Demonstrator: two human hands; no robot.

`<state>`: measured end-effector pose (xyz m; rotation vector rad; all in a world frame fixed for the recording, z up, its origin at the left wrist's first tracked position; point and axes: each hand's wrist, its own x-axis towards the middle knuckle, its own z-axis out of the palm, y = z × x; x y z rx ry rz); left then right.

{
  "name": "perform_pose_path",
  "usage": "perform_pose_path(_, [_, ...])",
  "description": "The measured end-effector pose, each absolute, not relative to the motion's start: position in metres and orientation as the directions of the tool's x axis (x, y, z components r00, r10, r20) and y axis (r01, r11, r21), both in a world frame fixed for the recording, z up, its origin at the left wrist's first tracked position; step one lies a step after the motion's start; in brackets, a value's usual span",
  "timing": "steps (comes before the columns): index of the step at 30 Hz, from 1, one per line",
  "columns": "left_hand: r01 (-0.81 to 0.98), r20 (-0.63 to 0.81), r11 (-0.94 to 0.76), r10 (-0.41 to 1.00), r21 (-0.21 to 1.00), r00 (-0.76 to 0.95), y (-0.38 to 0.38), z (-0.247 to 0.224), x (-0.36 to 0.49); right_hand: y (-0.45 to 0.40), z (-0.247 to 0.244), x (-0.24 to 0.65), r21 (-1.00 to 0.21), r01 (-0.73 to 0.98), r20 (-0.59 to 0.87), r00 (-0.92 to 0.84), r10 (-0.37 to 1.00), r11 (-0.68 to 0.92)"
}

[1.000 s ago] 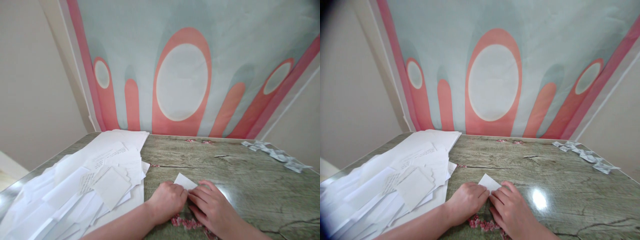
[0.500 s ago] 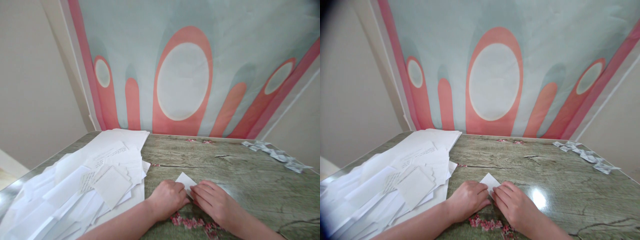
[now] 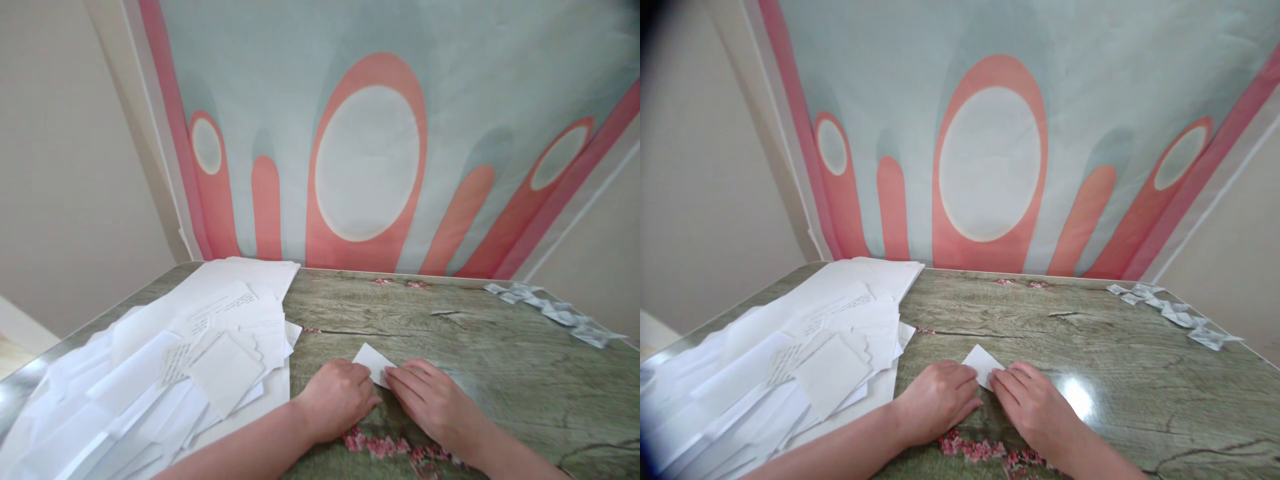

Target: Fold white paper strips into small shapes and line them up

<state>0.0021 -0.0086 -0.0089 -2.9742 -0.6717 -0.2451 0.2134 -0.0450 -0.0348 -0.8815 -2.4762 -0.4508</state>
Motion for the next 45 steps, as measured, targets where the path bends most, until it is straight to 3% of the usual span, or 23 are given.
perform_pose_path(7, [0.462,0.162,-0.887,0.457,0.008,0.874,-0.010,-0.007,0.002,-0.037,-0.036,0.215,-0.229,0.702,0.487,-0.518,0.703,0.675])
perform_pose_path(19, [0.514,0.195,-0.820,0.563,0.251,0.803,-0.006,-0.011,0.000,-0.030,-0.034,0.213,-0.621,0.629,0.306,-0.355,0.883,0.468])
perform_pose_path(28, [0.521,0.190,-0.816,0.569,0.250,0.800,-0.008,-0.011,0.000,-0.021,-0.042,0.213,-0.669,0.658,0.229,-0.258,0.939,0.344])
perform_pose_path(37, [0.528,0.132,-0.843,0.538,0.104,0.833,-0.014,-0.006,0.003,-0.021,-0.041,0.212,-0.676,0.650,0.235,-0.255,0.938,0.346])
perform_pose_path(45, [0.548,0.106,-0.828,0.560,0.117,0.822,-0.012,-0.007,0.005,-0.018,-0.044,0.211,-0.666,0.644,0.288,-0.243,0.926,0.376])
